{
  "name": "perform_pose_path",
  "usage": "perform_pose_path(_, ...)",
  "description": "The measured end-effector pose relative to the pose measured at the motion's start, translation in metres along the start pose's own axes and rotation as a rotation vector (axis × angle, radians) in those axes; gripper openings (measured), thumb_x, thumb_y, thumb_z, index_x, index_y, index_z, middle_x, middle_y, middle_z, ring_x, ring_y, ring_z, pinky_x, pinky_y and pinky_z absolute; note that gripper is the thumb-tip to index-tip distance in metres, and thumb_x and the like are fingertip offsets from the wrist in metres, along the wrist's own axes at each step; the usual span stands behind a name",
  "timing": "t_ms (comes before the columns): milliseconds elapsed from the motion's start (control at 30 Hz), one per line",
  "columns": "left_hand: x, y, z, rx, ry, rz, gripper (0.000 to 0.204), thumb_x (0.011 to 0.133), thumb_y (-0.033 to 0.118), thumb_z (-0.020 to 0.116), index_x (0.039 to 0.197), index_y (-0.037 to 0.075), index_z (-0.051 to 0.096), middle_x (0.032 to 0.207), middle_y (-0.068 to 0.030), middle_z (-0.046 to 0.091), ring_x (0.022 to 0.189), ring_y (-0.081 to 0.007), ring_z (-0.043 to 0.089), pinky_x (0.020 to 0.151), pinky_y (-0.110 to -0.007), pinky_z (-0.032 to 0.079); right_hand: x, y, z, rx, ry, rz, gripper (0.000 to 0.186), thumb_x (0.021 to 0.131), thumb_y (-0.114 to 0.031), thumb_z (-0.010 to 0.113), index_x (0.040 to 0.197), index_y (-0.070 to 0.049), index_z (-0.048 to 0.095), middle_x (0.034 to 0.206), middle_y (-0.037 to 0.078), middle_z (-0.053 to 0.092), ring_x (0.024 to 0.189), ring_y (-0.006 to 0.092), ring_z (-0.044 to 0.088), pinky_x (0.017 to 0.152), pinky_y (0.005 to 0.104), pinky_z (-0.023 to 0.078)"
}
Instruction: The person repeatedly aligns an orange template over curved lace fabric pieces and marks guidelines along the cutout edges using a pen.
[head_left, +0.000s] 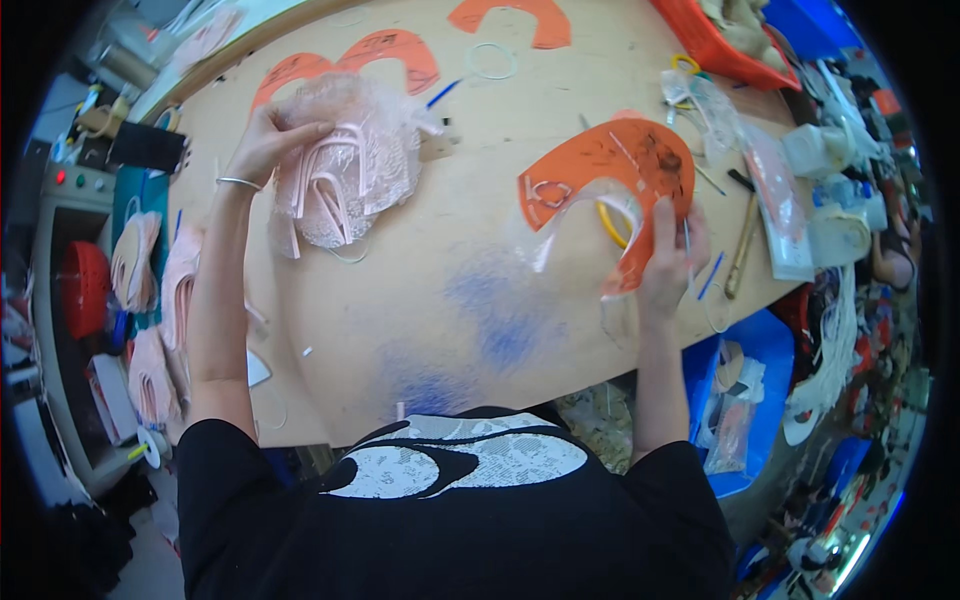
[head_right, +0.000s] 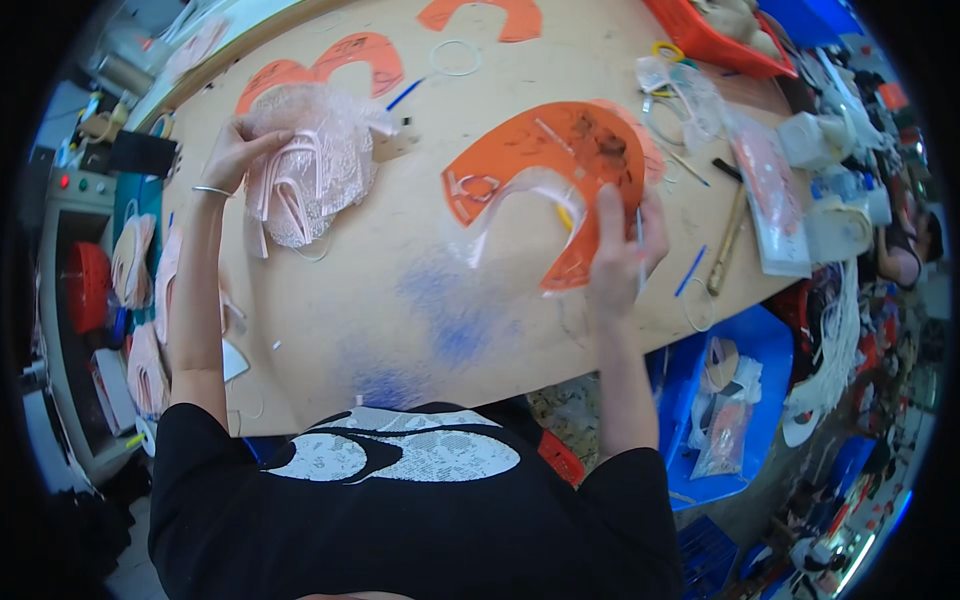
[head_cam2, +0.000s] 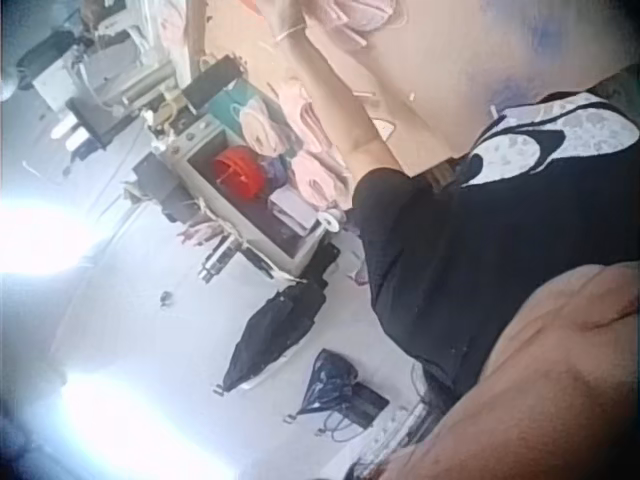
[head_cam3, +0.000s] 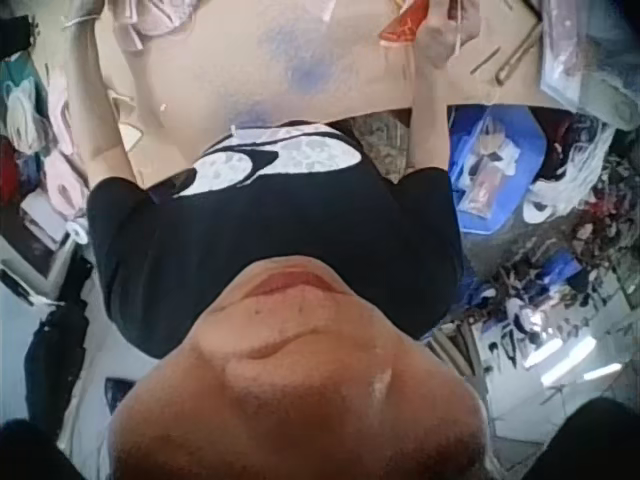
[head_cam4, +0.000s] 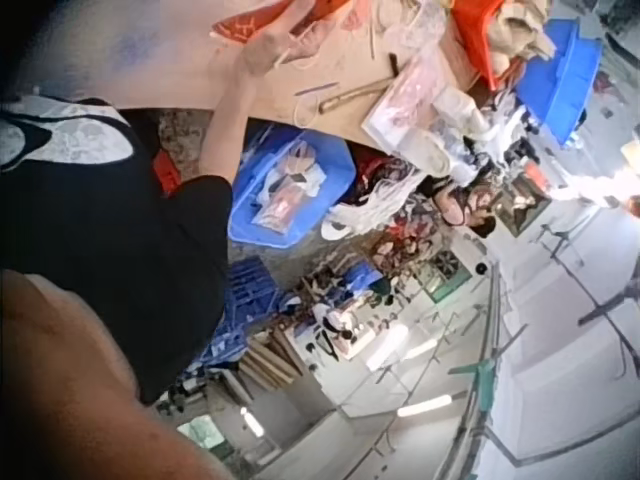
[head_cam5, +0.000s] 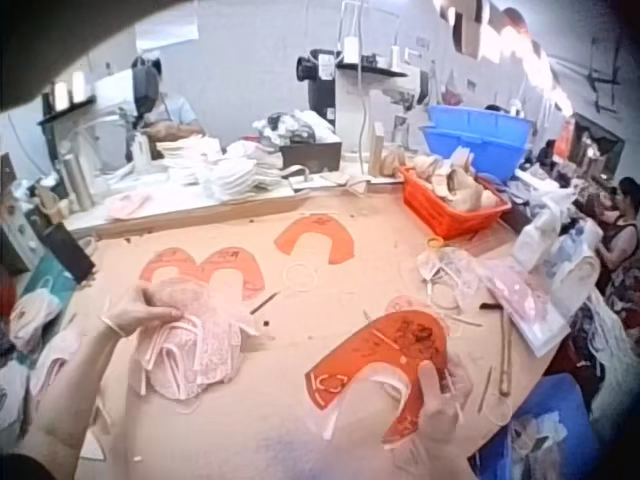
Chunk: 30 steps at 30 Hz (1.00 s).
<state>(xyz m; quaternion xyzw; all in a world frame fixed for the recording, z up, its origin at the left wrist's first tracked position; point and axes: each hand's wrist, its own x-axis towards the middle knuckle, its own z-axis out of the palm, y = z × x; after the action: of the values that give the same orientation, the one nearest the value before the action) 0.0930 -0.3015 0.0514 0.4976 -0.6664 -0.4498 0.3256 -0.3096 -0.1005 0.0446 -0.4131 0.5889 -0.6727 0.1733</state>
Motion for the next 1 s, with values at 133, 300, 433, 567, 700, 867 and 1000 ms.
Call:
perform_pose_path(133,-0.023,-0.054,0.013,0.491,0.302,0.427,0.025,0.080,0.011,0.080,0.102,-0.001,0.075,0.086,-0.0068,0.071,0.078,-0.0188,0.066,0.075,-0.026,0.055,0.039,0.050,0.007,-0.702,-0.316,-0.383,0.014,0.094,-0.009,0.067,0.106,-0.002,0.070,0.089,0.004,0.069,0.075,0.0115,0.058,0.069,0.0259,0.048)
perform_pose_path(300,-0.042,-0.062,0.016,0.508,0.275,0.510,0.021,0.079,0.011,0.078,0.098,0.003,0.074,0.090,-0.0039,0.068,0.080,-0.0221,0.063,0.080,-0.031,0.052,0.047,0.046,0.010,-0.402,-0.070,-0.359,0.017,0.097,-0.010,0.066,0.106,0.004,0.070,0.091,0.007,0.070,0.076,0.0125,0.062,0.070,0.0208,0.050)
perform_pose_path(433,-0.041,-0.049,0.010,0.572,0.099,0.334,0.016,0.080,0.010,0.075,0.095,0.005,0.074,0.088,-0.0023,0.066,0.075,-0.0235,0.060,0.074,-0.033,0.050,0.046,-0.006,-0.003,0.037,0.073,-0.090,0.021,0.101,-0.015,0.060,0.112,0.001,0.068,0.095,0.009,0.071,0.078,0.0110,0.064,0.070,0.0187,0.050)
perform_pose_path(567,-0.053,-0.017,0.012,0.769,0.098,0.391,0.006,0.083,0.007,0.071,0.089,0.006,0.070,0.090,0.0001,0.066,0.073,-0.0218,0.059,0.070,-0.033,0.046,0.034,-0.034,-0.003,0.193,0.124,0.050,0.023,0.103,-0.018,0.057,0.114,0.001,0.065,0.092,0.008,0.069,0.073,0.0098,0.061,0.065,0.0185,0.048)
perform_pose_path(700,-0.107,0.065,0.037,0.958,0.450,0.892,0.020,0.072,-0.002,0.072,0.090,0.007,0.069,0.091,-0.0017,0.067,0.077,-0.0233,0.061,0.073,-0.032,0.048,0.024,-0.031,-0.017,0.224,0.059,0.162,0.023,0.102,-0.018,0.058,0.112,0.002,0.063,0.090,0.008,0.067,0.067,0.0102,0.056,0.058,0.0194,0.045)
perform_pose_path(867,-0.201,0.028,0.155,0.724,0.141,0.580,0.020,0.076,0.002,0.073,0.095,0.005,0.068,0.108,-0.0091,0.065,0.094,-0.0240,0.061,0.082,-0.037,0.051,-0.010,-0.031,0.019,0.016,-0.115,0.252,0.031,0.097,-0.013,0.065,0.121,0.006,0.062,0.098,0.009,0.070,0.080,0.0137,0.065,0.067,0.0218,0.053)
perform_pose_path(1000,-0.237,0.043,0.137,0.481,0.279,0.642,0.028,0.073,0.014,0.081,0.099,0.009,0.071,0.110,-0.0080,0.062,0.095,-0.0266,0.061,0.083,-0.039,0.051,-0.064,-0.025,0.056,0.010,-0.512,0.117,0.023,0.093,-0.009,0.067,0.114,0.002,0.069,0.092,0.007,0.070,0.073,0.0106,0.058,0.064,0.0229,0.048)
